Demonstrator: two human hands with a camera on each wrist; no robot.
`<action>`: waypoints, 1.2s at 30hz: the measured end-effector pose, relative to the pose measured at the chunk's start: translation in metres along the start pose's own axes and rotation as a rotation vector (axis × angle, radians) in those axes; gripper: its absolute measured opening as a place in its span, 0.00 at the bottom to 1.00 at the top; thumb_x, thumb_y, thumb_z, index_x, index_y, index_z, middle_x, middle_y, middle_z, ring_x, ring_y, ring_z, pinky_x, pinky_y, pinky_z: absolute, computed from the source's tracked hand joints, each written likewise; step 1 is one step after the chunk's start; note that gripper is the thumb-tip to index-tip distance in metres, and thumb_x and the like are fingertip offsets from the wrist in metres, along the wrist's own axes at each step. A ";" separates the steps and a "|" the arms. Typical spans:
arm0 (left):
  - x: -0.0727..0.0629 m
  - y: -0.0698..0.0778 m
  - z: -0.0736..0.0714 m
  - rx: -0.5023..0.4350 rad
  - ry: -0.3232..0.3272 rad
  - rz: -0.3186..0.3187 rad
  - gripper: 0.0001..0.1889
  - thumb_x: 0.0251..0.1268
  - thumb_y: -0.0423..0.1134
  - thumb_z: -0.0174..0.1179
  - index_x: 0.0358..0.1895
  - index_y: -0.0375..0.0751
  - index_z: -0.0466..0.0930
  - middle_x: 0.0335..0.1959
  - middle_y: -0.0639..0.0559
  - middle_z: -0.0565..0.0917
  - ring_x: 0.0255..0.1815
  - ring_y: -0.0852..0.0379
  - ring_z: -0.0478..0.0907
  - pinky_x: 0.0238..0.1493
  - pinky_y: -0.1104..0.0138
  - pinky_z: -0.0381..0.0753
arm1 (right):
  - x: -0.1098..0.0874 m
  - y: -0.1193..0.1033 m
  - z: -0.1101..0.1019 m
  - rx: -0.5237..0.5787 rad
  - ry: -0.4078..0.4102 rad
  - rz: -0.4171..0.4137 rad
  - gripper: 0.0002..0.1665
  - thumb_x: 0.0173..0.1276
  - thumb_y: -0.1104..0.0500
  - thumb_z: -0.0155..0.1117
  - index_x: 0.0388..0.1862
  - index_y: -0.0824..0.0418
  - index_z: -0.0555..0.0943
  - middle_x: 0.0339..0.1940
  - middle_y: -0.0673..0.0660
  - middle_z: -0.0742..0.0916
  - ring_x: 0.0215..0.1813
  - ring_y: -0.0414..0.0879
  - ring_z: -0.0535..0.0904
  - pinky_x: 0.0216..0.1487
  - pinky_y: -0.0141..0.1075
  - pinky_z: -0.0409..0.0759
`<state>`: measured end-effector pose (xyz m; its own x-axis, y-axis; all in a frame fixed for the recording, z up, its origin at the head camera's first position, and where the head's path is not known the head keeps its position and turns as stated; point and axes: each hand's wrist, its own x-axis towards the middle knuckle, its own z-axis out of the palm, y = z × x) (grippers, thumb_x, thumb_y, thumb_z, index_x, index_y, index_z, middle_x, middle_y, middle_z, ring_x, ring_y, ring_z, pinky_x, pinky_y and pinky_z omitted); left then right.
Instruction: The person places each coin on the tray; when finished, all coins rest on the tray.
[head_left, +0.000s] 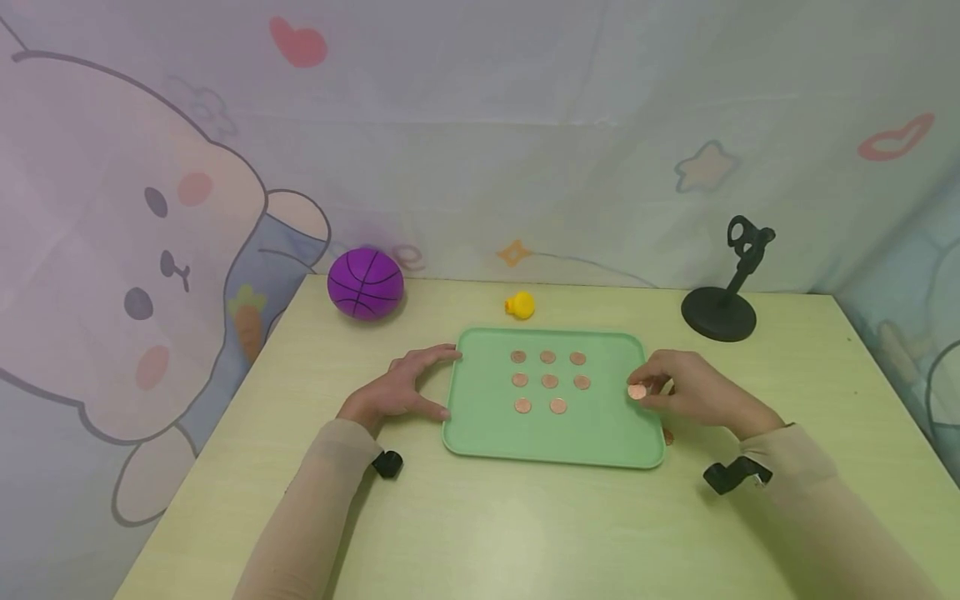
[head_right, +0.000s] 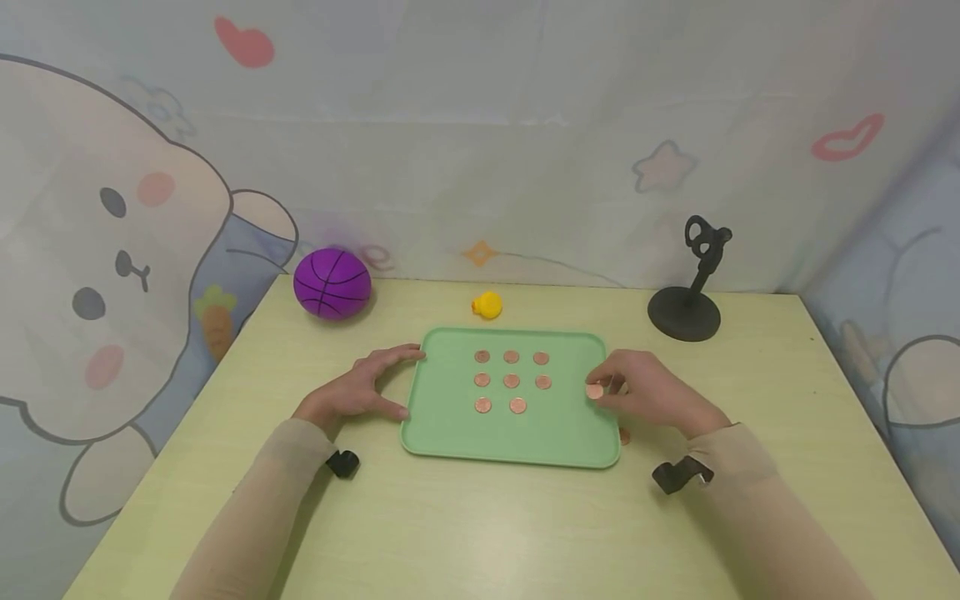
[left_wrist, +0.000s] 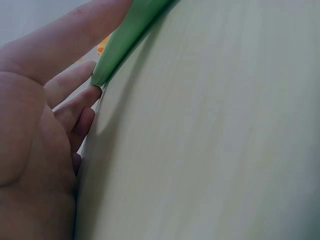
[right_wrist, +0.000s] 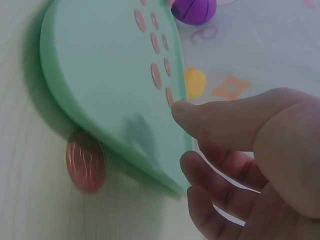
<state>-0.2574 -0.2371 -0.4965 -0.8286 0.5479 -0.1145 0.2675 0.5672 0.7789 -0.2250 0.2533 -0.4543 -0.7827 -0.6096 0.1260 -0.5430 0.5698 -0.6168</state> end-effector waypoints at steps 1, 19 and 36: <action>0.000 0.000 0.000 -0.001 0.000 0.001 0.52 0.46 0.49 0.85 0.79 0.58 0.68 0.85 0.56 0.58 0.84 0.43 0.48 0.80 0.39 0.39 | 0.003 -0.002 0.002 0.003 -0.007 0.001 0.10 0.68 0.65 0.76 0.48 0.61 0.90 0.38 0.48 0.87 0.38 0.38 0.84 0.37 0.35 0.85; 0.000 -0.001 0.000 0.006 -0.003 0.008 0.52 0.46 0.50 0.85 0.79 0.60 0.68 0.85 0.57 0.57 0.84 0.43 0.48 0.79 0.38 0.40 | 0.032 -0.021 0.044 -0.039 -0.071 0.012 0.06 0.68 0.62 0.76 0.43 0.57 0.91 0.37 0.47 0.88 0.37 0.40 0.81 0.43 0.37 0.83; 0.002 -0.005 0.000 0.024 0.002 -0.001 0.52 0.46 0.51 0.85 0.79 0.62 0.67 0.85 0.59 0.58 0.84 0.46 0.49 0.80 0.42 0.40 | 0.032 -0.021 0.043 -0.046 -0.075 0.059 0.09 0.69 0.56 0.76 0.46 0.55 0.90 0.39 0.47 0.88 0.39 0.40 0.81 0.46 0.39 0.83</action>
<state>-0.2600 -0.2387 -0.5005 -0.8300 0.5462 -0.1133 0.2789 0.5823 0.7636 -0.2253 0.1980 -0.4708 -0.7894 -0.6131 0.0310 -0.5118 0.6294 -0.5848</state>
